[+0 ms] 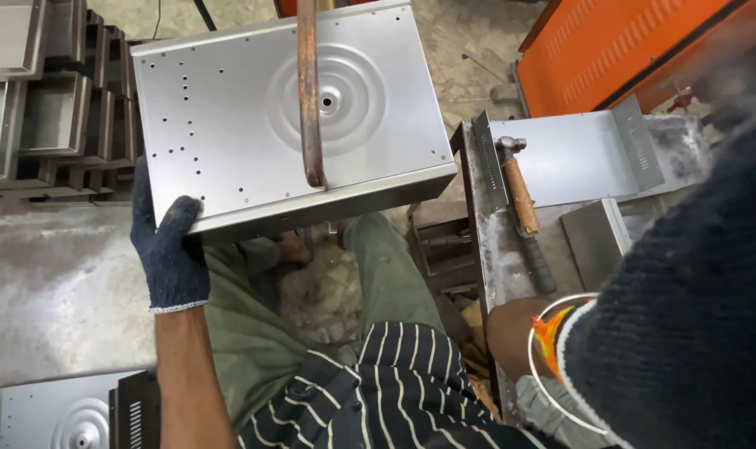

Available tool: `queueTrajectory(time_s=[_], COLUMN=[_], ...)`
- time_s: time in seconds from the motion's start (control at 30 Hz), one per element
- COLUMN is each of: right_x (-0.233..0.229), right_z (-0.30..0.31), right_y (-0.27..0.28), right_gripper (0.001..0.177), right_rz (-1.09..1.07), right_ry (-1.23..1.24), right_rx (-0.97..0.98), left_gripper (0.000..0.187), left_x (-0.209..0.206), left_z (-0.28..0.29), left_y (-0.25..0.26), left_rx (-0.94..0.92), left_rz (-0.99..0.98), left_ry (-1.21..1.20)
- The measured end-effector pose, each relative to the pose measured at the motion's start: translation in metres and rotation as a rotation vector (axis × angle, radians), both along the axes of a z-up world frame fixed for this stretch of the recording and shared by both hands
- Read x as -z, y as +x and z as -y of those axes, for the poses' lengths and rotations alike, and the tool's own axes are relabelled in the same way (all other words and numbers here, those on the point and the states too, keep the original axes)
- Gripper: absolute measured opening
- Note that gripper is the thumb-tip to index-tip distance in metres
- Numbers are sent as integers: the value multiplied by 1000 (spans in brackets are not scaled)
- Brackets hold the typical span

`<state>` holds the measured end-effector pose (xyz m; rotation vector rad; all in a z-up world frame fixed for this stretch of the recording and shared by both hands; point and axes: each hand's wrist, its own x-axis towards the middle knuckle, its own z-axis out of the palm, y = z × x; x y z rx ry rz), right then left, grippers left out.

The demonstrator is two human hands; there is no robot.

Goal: Spot welding sheet metal components to assemble a small industrial enclosure.

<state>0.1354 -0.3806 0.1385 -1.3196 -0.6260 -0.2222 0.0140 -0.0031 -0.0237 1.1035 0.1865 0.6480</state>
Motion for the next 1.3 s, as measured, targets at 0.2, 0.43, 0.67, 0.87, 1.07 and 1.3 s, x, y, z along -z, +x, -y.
queueTrajectory(time_s=[0.2, 0.43, 0.67, 0.87, 1.07, 1.3], right_x=[7, 22, 179, 200, 214, 237], right_z=[-6, -6, 9, 2, -3, 8], right_y=[-10, 2, 49, 45, 54, 59], right_gripper=[39, 36, 55, 43, 30, 29], right_rz=[-39, -47, -37, 284, -539, -785], right_ry=[19, 6, -368, -378, 237, 345], right_rx=[39, 76, -56, 111, -54, -5], left_gripper=[73, 72, 76, 78, 78, 79], left_x=[-1, 9, -7, -12, -27, -29], left_z=[1, -7, -8, -12, -17, -17], left_y=[-1, 4, 10, 16, 20, 20], left_rx=[1, 7, 67, 80, 70, 85], left_rz=[3, 3, 18, -8, -62, -66], left_ry=[-3, 2, 34, 70, 70, 82])
